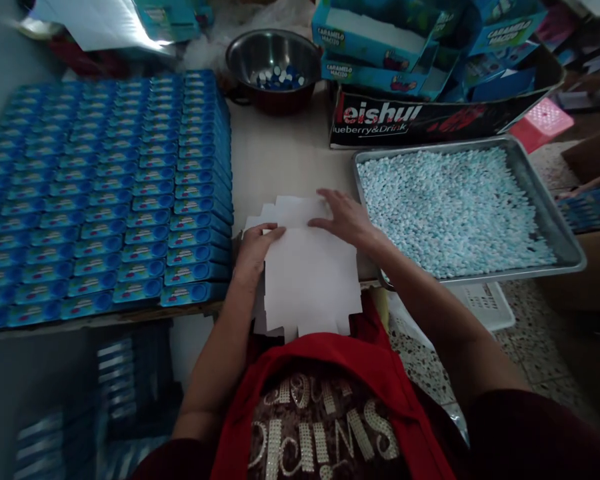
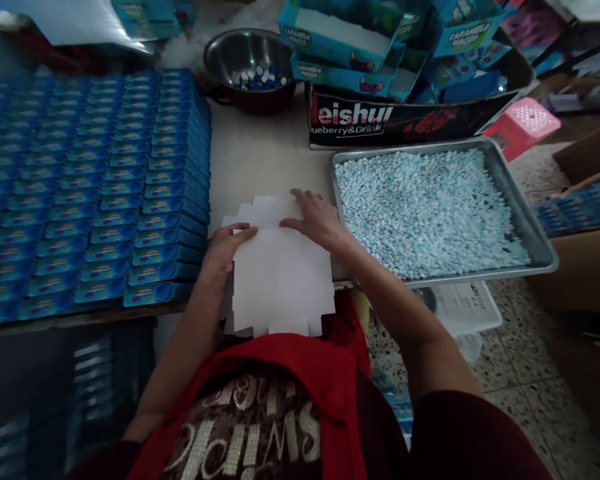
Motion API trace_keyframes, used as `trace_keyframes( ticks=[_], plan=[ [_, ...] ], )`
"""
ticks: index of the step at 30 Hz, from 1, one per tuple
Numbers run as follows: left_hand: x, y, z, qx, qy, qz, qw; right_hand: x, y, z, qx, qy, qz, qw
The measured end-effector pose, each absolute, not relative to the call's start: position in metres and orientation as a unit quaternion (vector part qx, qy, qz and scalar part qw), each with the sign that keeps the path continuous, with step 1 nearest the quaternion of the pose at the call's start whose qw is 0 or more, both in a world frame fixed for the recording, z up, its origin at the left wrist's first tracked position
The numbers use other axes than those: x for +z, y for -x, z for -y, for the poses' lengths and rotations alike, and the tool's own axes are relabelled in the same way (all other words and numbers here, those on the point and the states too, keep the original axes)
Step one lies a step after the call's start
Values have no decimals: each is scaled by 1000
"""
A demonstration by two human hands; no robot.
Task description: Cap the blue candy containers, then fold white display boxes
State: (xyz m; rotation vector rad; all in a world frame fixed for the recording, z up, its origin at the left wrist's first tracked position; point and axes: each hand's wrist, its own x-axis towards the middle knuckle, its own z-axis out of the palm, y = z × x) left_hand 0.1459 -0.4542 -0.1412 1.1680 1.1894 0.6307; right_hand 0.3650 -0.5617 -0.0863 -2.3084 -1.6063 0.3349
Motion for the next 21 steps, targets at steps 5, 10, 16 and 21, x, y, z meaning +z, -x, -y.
trace_keyframes(
  ticks=[5, 10, 16, 21],
  plan=[
    [-131, -157, 471, 282, -397, -532, 693, -93, -358, 536, 159, 836, 519, 82],
    [-119, -139, 477, 213, -511, -414, 723, -94, -364, 528, 228, 824, 503, 129],
    [-116, -121, 471, 146, -667, -358, 637, -73, -396, 570, 386, 747, 358, 406],
    [-116, -118, 476, 186, -605, -326, 702, -76, -398, 619, 397, 718, 318, 475]
  ],
)
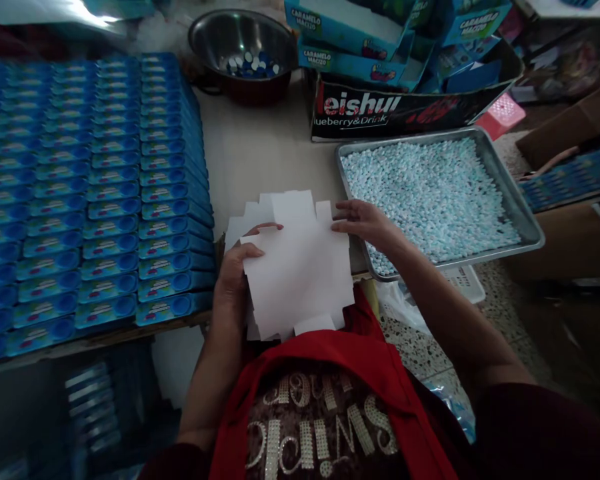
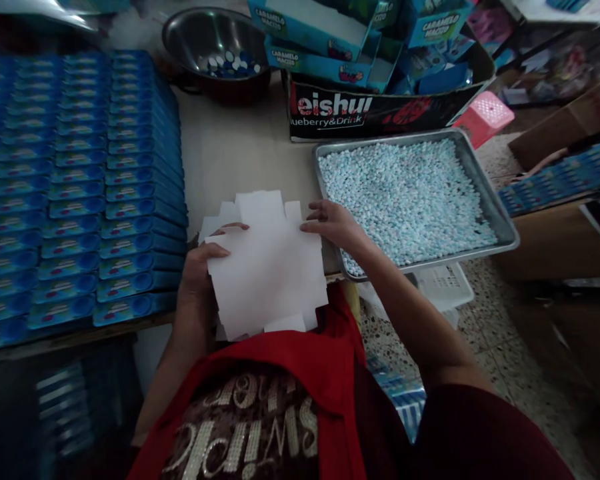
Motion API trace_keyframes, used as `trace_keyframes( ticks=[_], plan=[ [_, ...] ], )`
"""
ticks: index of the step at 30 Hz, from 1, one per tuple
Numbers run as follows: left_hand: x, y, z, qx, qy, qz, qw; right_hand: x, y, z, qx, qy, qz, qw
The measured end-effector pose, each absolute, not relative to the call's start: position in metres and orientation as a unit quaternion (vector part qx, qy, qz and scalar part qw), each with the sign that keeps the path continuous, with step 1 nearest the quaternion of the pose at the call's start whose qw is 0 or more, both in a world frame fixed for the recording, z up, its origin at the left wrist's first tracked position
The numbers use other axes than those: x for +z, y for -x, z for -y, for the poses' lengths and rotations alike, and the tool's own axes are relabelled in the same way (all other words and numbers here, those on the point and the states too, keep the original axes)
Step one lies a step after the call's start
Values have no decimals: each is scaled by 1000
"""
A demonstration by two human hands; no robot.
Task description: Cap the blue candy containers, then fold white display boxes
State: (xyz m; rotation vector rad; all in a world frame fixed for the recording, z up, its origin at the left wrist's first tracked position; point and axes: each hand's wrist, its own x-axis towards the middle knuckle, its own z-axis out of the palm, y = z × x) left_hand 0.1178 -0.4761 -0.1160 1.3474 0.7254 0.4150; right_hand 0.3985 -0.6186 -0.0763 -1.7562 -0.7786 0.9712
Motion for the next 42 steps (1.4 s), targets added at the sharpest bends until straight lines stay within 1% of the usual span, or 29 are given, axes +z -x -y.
trace_keyframes(
  ticks=[2, 3, 6, 7, 8, 9, 10, 11, 13, 14, 15, 17, 20, 23, 26, 28, 29, 32, 34, 37, 39, 40, 42],
  plan=[
    [-114, -113, 481, 225, -587, -325, 706, -82, -388, 625, 355, 728, 325, 489],
    [-112, -111, 483, 237, -586, -330, 701, -85, -381, 627, 366, 716, 322, 500],
    [-108, -105, 485, 235, -601, -349, 680, -93, -354, 630, 450, 664, 294, 520],
    [-108, -106, 485, 227, -608, -354, 673, -95, -345, 631, 440, 668, 297, 521],
    [-109, -109, 484, 221, -618, -361, 663, -96, -336, 632, 399, 688, 318, 516],
    [-111, -113, 482, 221, -630, -374, 644, -96, -329, 633, 340, 715, 357, 496],
    [-114, -120, 480, 224, -644, -392, 617, -95, -324, 633, 278, 741, 410, 454],
    [-117, -128, 478, 232, -655, -414, 588, -93, -321, 631, 224, 759, 467, 393],
    [-124, -145, 475, 245, -648, -463, 553, -88, -322, 621, 159, 774, 556, 259],
    [-127, -152, 474, 250, -632, -480, 555, -86, -326, 613, 143, 775, 578, 210],
    [-129, -158, 473, 258, -616, -486, 563, -84, -332, 605, 135, 778, 587, 178],
    [-131, -167, 474, 283, -612, -468, 572, -86, -344, 589, 144, 780, 592, 142],
    [-130, -172, 477, 303, -648, -442, 542, -94, -357, 579, 184, 765, 608, 109],
    [-128, -177, 474, 289, -648, -466, 528, -97, -356, 590, 182, 759, 614, 121],
    [-123, -184, 460, 281, -653, -457, 534, -90, -351, 602, 139, 774, 589, 184],
    [-120, -189, 449, 259, -693, -427, 521, -87, -349, 601, 111, 783, 572, 218],
    [-119, -192, 446, 238, -728, -407, 498, -88, -349, 598, 114, 785, 570, 212],
    [-125, -196, 444, 177, -823, -351, 411, -96, -349, 586, 161, 792, 577, 118],
    [-132, -195, 450, 160, -857, -325, 367, -101, -349, 582, 173, 799, 570, 83],
    [-140, -193, 466, 164, -892, -299, 295, -105, -351, 583, 169, 806, 553, 126],
    [-140, -192, 478, 188, -901, -287, 265, -105, -351, 588, 167, 805, 548, 154],
    [-139, -191, 484, 211, -898, -280, 267, -105, -352, 590, 164, 804, 547, 163],
    [-136, -189, 493, 285, -864, -277, 309, -107, -351, 595, 156, 805, 541, 188]
  ],
)
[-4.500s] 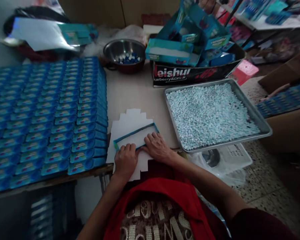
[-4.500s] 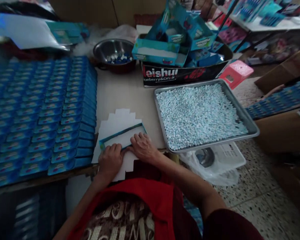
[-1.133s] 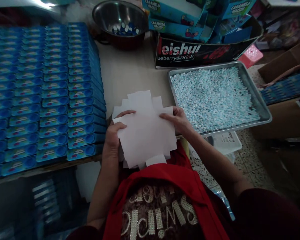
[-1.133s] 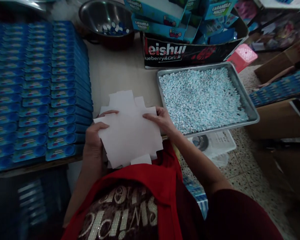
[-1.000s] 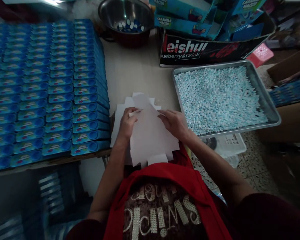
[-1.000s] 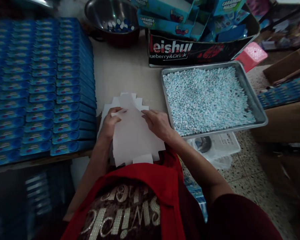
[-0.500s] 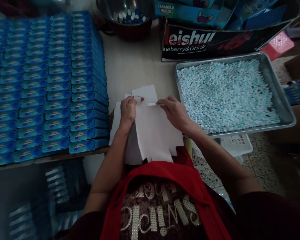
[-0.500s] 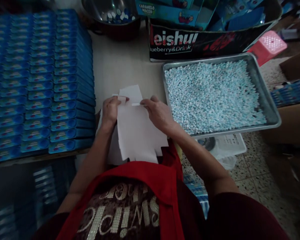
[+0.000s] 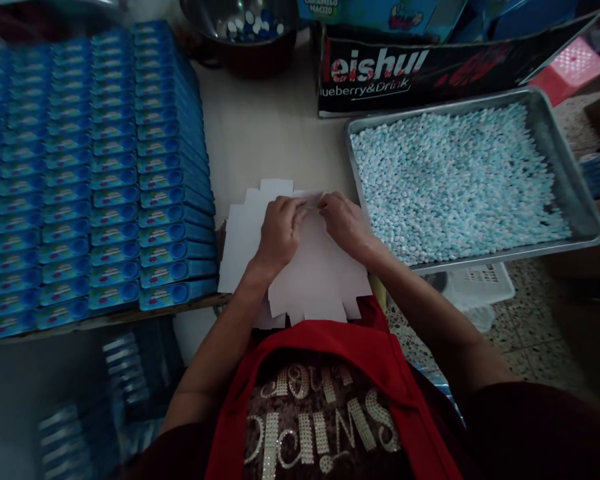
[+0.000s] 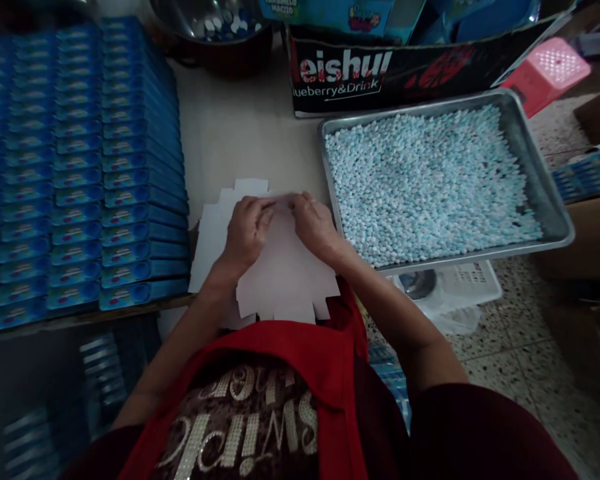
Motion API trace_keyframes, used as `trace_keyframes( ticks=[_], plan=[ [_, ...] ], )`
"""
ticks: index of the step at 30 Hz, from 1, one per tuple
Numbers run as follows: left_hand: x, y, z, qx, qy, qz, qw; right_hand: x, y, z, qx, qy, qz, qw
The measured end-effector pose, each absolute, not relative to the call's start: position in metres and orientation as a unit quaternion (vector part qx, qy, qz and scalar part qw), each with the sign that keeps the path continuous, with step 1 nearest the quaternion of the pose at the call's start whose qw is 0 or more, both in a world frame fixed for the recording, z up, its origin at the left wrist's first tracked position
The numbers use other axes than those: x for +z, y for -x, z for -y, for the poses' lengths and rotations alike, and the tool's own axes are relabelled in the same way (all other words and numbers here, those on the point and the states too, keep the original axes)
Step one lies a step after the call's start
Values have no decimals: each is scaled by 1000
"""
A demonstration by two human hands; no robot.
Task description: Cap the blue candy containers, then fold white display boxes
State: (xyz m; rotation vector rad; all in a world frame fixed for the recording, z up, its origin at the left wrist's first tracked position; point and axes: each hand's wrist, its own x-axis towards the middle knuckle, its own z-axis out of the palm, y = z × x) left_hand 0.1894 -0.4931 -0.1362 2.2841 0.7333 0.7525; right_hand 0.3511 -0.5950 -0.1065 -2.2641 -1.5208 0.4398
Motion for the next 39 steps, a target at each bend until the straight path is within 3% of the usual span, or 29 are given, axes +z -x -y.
trace_keyframes(
  ticks=[5, 8, 13, 20, 27, 30, 33, 39],
  plan=[
    [-130, -184, 495, 418, -714, -362, 429, -112, -349, 602, 160, 802, 474, 328],
    [-127, -189, 491, 384, -697, -417, 440, -110, -347, 605, 198, 786, 448, 378],
    [-121, -218, 485, 311, -638, -499, 496, -108, -347, 605, 204, 784, 461, 363],
    [-120, -220, 478, 241, -658, -425, 573, -116, -370, 606, 339, 717, 402, 458],
    [-120, -212, 485, 215, -726, -399, 517, -109, -372, 604, 352, 711, 395, 463],
    [-121, -215, 484, 228, -687, -422, 546, -105, -372, 601, 412, 678, 377, 477],
    [-123, -212, 482, 234, -651, -424, 584, -104, -368, 603, 389, 675, 391, 490],
    [-122, -200, 475, 155, -726, -369, 559, -104, -373, 607, 371, 705, 433, 421]
  ],
)
